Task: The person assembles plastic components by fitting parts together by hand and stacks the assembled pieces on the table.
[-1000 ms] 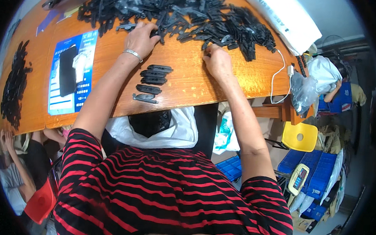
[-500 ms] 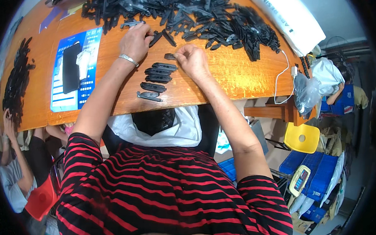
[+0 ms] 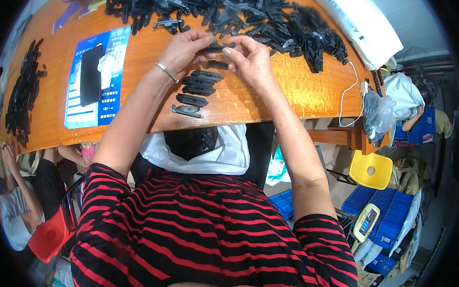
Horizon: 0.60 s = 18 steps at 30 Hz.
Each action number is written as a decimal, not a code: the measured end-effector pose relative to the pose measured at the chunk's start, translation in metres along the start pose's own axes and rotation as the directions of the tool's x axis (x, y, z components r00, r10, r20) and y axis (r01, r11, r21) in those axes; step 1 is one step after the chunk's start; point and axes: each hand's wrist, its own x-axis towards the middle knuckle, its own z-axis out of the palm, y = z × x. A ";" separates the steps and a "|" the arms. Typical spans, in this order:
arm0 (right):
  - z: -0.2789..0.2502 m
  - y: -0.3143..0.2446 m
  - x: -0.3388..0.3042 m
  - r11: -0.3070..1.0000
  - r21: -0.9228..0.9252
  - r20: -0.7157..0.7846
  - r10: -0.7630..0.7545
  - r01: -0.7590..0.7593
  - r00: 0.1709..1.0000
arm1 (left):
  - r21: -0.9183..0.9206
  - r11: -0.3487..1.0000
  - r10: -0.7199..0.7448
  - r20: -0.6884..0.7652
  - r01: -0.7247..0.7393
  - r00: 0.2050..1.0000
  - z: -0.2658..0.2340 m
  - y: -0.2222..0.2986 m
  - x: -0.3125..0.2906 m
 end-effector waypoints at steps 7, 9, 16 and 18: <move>0.019 0.002 -0.010 0.809 0.526 -0.038 0.331 -0.262 0.943 | 0.160 0.987 0.010 0.026 -0.014 1.000 0.010 -0.014 -0.005; 0.022 0.008 -0.012 0.824 0.492 -0.031 0.339 -0.281 0.940 | 0.186 0.982 0.010 0.031 -0.016 0.999 0.009 -0.015 -0.002; 0.018 -0.004 -0.012 0.763 0.517 0.023 0.439 -0.387 0.898 | 0.574 0.783 0.235 0.087 -0.241 0.968 -0.012 -0.026 0.005; 0.006 -0.002 -0.007 0.771 0.505 0.022 0.439 -0.389 0.898 | 0.723 0.622 0.368 0.068 -0.300 0.927 -0.028 -0.031 0.012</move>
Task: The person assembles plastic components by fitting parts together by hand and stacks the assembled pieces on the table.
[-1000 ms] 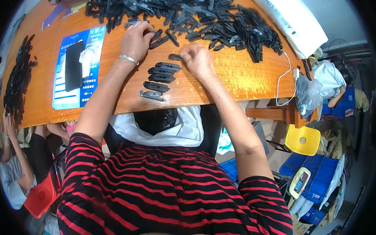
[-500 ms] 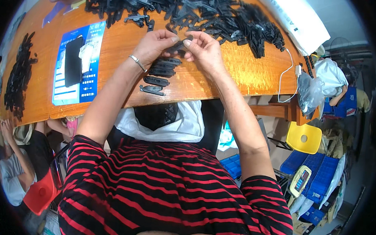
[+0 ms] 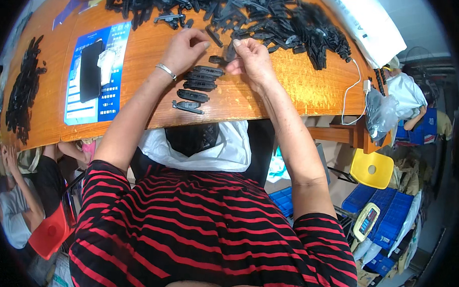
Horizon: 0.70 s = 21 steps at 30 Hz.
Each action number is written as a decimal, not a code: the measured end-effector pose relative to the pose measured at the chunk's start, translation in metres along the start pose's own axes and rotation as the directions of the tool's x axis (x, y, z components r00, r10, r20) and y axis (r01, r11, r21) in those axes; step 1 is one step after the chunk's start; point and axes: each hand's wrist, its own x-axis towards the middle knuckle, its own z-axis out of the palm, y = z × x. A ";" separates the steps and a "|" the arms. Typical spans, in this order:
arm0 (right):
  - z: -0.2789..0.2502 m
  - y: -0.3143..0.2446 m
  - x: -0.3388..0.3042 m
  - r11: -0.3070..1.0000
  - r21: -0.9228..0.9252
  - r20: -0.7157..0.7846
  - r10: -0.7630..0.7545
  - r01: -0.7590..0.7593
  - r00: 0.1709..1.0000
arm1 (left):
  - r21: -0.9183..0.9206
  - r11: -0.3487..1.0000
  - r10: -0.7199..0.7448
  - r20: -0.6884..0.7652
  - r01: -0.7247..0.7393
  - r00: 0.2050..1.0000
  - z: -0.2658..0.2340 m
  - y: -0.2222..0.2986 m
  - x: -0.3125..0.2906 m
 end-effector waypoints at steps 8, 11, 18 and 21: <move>-0.012 0.004 0.006 0.928 -0.362 0.180 -0.024 0.088 0.983 | -0.358 0.890 -0.228 0.187 0.283 0.955 0.005 0.034 0.001; -0.017 0.011 0.009 0.938 -0.330 0.188 -0.042 0.103 0.981 | -0.422 0.858 -0.212 0.226 0.292 0.951 0.008 0.025 0.004; -0.017 0.019 0.013 0.949 -0.313 0.039 -0.024 0.035 0.999 | -0.279 0.926 -0.234 0.101 0.253 0.967 0.021 0.014 0.005; -0.014 0.022 0.016 0.933 -0.361 0.017 0.003 0.003 1.000 | -0.187 0.950 -0.244 0.066 0.252 0.968 0.026 0.004 0.005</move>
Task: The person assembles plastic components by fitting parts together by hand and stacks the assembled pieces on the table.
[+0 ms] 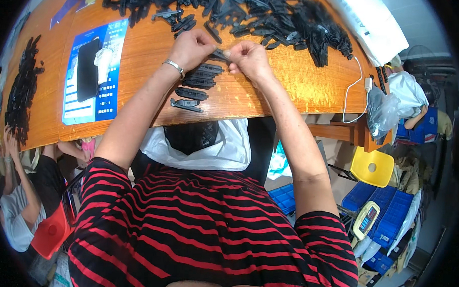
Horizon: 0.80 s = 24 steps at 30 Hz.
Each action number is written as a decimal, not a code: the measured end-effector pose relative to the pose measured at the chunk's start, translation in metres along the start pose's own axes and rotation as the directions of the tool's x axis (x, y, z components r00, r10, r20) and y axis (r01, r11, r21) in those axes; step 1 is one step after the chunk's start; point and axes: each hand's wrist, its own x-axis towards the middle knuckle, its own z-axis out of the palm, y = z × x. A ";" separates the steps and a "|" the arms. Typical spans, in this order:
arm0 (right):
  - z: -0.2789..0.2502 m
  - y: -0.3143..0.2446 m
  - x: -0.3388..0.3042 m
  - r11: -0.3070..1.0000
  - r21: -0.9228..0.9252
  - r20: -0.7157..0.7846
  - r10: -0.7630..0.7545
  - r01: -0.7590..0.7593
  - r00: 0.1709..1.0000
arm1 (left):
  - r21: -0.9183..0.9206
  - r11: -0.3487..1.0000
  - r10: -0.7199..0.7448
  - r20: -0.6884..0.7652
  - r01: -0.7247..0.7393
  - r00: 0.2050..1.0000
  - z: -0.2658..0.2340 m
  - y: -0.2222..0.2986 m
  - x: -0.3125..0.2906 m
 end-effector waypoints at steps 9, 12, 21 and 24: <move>0.002 0.005 0.004 0.968 -0.206 -0.045 -0.158 0.146 0.986 | 0.264 0.963 0.083 -0.085 -0.058 0.993 0.004 -0.001 0.000; 0.002 0.008 0.007 0.973 -0.185 -0.037 -0.148 0.139 0.988 | 0.323 0.946 0.039 -0.094 -0.006 0.995 0.009 0.001 0.000; -0.001 0.021 0.010 0.863 -0.461 -0.035 -0.249 0.205 0.968 | 0.567 0.813 0.244 -0.122 -0.134 0.962 0.013 0.007 -0.018; 0.005 0.023 0.002 0.832 -0.487 -0.025 -0.316 0.265 0.949 | 0.451 0.872 0.244 -0.063 -0.190 0.968 0.003 -0.003 -0.020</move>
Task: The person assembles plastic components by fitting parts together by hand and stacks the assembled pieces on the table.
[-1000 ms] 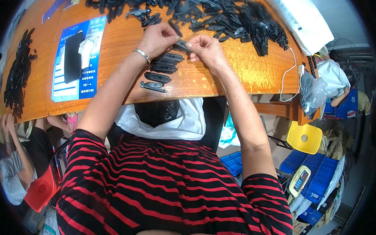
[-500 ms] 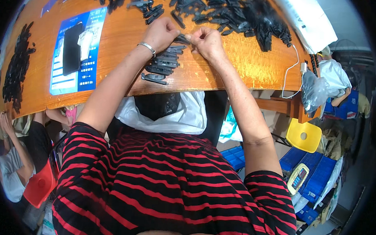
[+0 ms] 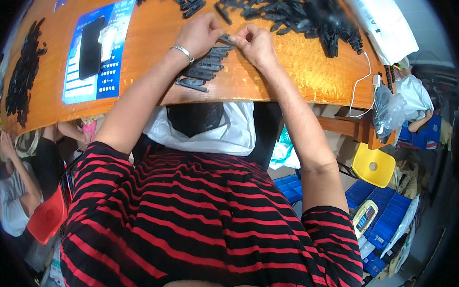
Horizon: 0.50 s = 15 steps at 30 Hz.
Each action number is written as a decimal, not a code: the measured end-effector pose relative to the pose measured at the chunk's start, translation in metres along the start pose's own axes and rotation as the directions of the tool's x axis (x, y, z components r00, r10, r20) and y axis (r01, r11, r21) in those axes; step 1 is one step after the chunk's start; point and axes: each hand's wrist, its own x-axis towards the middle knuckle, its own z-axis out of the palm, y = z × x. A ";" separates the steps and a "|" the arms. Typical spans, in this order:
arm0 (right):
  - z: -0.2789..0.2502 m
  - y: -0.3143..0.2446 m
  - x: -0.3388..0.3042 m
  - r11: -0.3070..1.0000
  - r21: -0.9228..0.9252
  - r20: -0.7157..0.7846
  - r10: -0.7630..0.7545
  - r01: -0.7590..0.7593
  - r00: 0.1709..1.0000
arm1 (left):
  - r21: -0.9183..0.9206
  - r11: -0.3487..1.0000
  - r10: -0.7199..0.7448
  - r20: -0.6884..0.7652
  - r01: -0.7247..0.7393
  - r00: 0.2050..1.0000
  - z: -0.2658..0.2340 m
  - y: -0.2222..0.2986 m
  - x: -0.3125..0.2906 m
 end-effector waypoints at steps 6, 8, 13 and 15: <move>-0.002 -0.028 -0.043 0.974 -0.144 0.083 -0.163 0.174 0.983 | -0.113 0.992 -0.047 0.110 0.060 0.993 -0.025 -0.002 -0.053; -0.001 -0.034 -0.060 0.950 -0.170 0.143 -0.239 0.262 0.961 | -0.066 0.997 -0.036 0.108 0.044 0.993 -0.036 0.007 -0.081; -0.003 -0.048 -0.110 0.878 -0.094 0.301 -0.425 0.470 0.854 | -0.077 0.997 -0.013 0.233 0.032 0.972 -0.068 0.024 -0.143; -0.005 -0.052 -0.127 0.892 -0.052 0.364 -0.402 0.449 0.840 | -0.132 0.989 -0.021 0.301 0.064 0.953 -0.075 0.023 -0.152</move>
